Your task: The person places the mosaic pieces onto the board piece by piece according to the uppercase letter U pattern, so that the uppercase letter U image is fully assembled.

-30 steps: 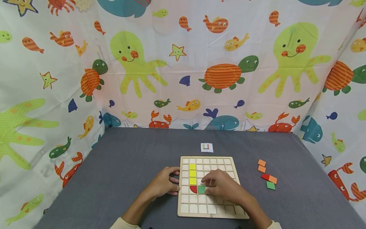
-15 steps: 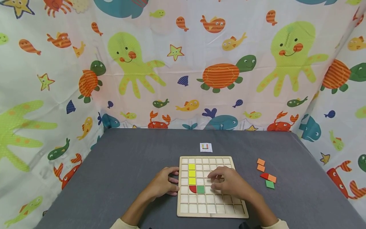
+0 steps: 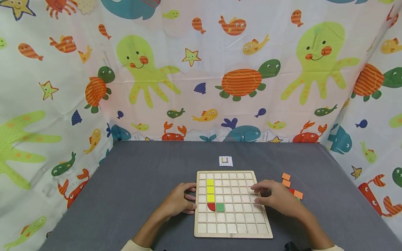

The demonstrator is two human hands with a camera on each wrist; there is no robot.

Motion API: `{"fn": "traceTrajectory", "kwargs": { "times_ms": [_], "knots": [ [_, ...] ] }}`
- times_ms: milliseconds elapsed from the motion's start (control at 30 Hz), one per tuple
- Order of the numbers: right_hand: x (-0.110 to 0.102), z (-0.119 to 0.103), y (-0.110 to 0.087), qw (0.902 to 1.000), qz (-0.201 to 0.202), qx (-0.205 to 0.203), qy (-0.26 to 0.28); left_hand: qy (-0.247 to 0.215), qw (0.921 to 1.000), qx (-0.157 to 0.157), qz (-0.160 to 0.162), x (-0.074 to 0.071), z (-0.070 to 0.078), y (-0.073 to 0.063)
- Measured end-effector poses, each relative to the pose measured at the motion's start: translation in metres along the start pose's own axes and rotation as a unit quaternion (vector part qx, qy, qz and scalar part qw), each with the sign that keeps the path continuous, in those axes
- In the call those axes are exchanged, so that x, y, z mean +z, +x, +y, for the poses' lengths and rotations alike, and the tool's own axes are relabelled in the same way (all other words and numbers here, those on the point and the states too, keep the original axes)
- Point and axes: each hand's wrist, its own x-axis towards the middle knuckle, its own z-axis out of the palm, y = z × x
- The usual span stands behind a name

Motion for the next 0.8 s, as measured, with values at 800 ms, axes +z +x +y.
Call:
{"fn": "traceTrajectory", "kwargs": {
  "times_ms": [800],
  "knots": [
    [-0.043, 0.052, -0.044, 0.9918, 0.042, 0.070, -0.098, 0.003, 1.0000, 0.003, 0.004, 0.001, -0.003, 0.001]
  ]
}}
